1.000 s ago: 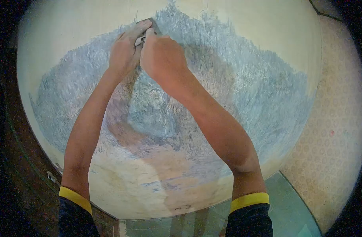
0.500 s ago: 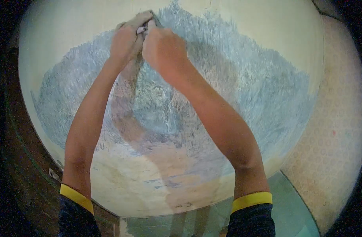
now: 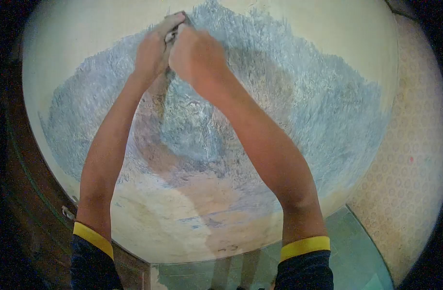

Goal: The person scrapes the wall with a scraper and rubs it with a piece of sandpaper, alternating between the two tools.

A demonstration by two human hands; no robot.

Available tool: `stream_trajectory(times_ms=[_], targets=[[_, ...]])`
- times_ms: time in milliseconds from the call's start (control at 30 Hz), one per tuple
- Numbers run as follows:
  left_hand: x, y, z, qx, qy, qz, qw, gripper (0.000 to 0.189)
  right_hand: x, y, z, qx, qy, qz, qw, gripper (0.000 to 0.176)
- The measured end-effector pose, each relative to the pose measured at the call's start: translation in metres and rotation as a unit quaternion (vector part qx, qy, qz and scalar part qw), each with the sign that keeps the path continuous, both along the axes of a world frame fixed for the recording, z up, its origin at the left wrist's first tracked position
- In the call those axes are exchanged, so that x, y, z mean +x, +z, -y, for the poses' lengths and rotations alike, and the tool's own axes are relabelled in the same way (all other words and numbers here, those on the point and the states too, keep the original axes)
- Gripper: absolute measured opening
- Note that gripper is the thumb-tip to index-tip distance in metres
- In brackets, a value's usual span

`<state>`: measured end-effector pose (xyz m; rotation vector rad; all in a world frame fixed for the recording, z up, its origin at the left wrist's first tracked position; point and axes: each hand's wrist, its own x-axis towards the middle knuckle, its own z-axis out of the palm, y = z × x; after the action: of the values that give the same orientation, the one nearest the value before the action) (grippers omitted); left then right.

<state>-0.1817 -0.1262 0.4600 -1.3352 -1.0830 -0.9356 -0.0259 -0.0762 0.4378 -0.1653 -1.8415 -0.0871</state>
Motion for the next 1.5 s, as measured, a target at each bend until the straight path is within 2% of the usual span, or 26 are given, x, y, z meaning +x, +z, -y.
stream_trajectory(times_ms=[67, 133, 233, 333, 400, 567, 633, 767, 833, 933, 1067, 1133, 1267, 1333, 1467, 1500], targets=[[0.002, 0.006, -0.001, -0.002, -0.023, 0.018, 1.000, 0.044, 0.001, 0.001, -0.002, 0.014, 0.019, -0.014, 1.000, 0.022], [0.007, 0.001, 0.007, -0.039, -0.007, 0.023, 0.999, 0.045, 0.000, -0.005, -0.002, 0.006, 0.011, -0.020, 1.000, 0.036], [0.002, -0.016, 0.004, 0.003, 0.001, -0.034, 0.999, 0.043, -0.003, -0.016, -0.003, -0.011, 0.006, -0.011, 1.000, 0.038], [0.001, 0.002, -0.004, 0.020, -0.033, -0.015, 0.999, 0.042, -0.009, -0.006, -0.003, -0.030, 0.016, -0.019, 0.999, 0.040], [0.001, 0.004, -0.003, 0.010, -0.022, -0.016, 1.000, 0.042, -0.006, -0.009, -0.003, -0.038, 0.015, -0.027, 0.999, 0.041], [-0.003, -0.012, -0.005, 0.005, -0.006, -0.036, 0.999, 0.041, 0.002, -0.011, 0.005, -0.052, 0.014, 0.003, 0.999, 0.043], [0.000, 0.000, -0.007, 0.022, -0.037, -0.004, 0.999, 0.038, 0.003, -0.002, 0.012, -0.050, 0.016, -0.003, 0.999, 0.043], [0.003, -0.010, -0.006, -0.001, -0.035, 0.029, 0.999, 0.038, -0.004, -0.014, -0.003, -0.011, -0.012, -0.012, 1.000, 0.042], [-0.001, -0.013, -0.012, 0.058, 0.001, -0.048, 0.997, 0.040, -0.003, -0.013, -0.004, -0.037, -0.005, -0.001, 0.999, 0.041], [-0.001, 0.006, -0.016, 0.074, 0.009, -0.067, 0.995, 0.042, -0.007, -0.009, -0.006, -0.050, -0.015, -0.020, 0.998, 0.041], [0.009, -0.009, -0.005, 0.005, 0.027, -0.002, 1.000, 0.043, 0.007, -0.013, 0.002, -0.033, 0.013, -0.006, 0.999, 0.040], [0.003, -0.012, -0.007, 0.036, 0.014, -0.058, 0.998, 0.043, 0.000, -0.013, 0.004, -0.041, -0.016, 0.007, 0.999, 0.039], [0.005, -0.013, -0.009, 0.017, -0.030, -0.022, 0.999, 0.045, 0.004, -0.016, 0.002, -0.034, 0.001, 0.011, 0.999, 0.040], [-0.002, -0.014, -0.009, 0.010, 0.022, -0.059, 0.998, 0.047, 0.005, -0.020, -0.001, -0.019, -0.027, 0.017, 0.999, 0.041], [-0.007, -0.008, -0.001, 0.001, 0.010, -0.093, 0.996, 0.047, -0.010, -0.013, -0.010, -0.012, -0.034, -0.007, 0.999, 0.041], [-0.005, -0.002, -0.001, 0.002, 0.022, -0.079, 0.997, 0.047, -0.007, -0.012, -0.004, -0.041, -0.032, -0.002, 0.999, 0.041]])
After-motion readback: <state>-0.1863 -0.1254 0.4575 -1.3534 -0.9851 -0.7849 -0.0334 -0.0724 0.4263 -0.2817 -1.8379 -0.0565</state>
